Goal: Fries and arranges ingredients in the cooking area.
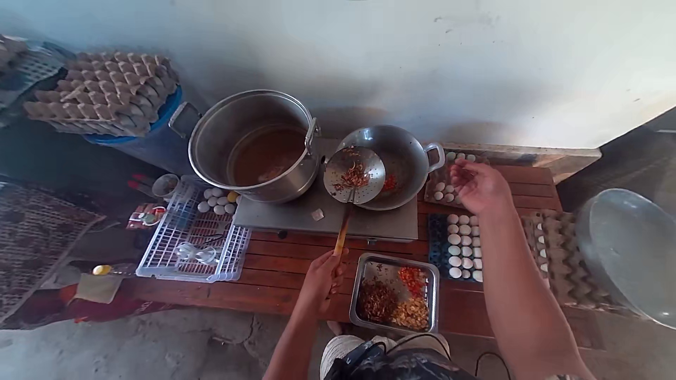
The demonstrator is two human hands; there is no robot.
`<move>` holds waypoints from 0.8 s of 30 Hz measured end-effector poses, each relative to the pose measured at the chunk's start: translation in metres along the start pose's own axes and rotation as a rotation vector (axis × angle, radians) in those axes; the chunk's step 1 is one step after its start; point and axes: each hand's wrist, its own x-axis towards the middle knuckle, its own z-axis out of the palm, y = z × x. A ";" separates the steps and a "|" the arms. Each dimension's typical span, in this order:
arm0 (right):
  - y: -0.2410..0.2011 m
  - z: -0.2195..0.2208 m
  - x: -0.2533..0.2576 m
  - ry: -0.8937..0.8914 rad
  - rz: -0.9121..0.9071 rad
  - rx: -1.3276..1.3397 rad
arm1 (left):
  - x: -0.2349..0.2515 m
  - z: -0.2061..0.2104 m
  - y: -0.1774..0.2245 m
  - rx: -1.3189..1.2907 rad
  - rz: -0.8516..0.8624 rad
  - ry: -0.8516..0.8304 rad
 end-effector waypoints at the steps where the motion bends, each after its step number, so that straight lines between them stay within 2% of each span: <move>1: 0.001 -0.014 -0.011 -0.013 -0.017 0.051 | -0.003 0.001 -0.003 -0.002 -0.003 0.002; 3: 0.014 -0.036 -0.023 -0.020 -0.013 0.068 | -0.008 0.005 -0.006 0.001 -0.001 0.018; 5: 0.046 -0.060 -0.032 0.009 0.036 -0.144 | -0.014 0.012 -0.009 0.014 -0.003 0.052; 7: 0.101 -0.098 -0.042 -0.048 0.186 -0.447 | -0.017 0.016 -0.019 0.003 -0.013 0.071; 10: 0.205 -0.153 -0.038 -0.033 0.467 -0.511 | -0.017 0.020 -0.027 -0.012 0.000 0.097; 12: 0.263 -0.182 -0.037 0.046 0.479 -0.699 | -0.019 0.024 -0.028 -0.001 -0.003 0.122; 14: 0.301 -0.201 -0.039 0.073 0.435 -1.089 | -0.022 0.025 -0.027 0.015 -0.011 0.148; 16: 0.331 -0.212 -0.044 0.094 0.481 -1.346 | -0.024 0.024 -0.024 0.033 -0.007 0.147; 18: 0.354 -0.214 -0.049 0.178 0.560 -1.442 | -0.026 0.022 -0.020 0.059 -0.002 0.131; 24: 0.384 -0.197 -0.033 0.379 0.554 -1.336 | -0.019 0.012 -0.006 0.117 -0.006 0.077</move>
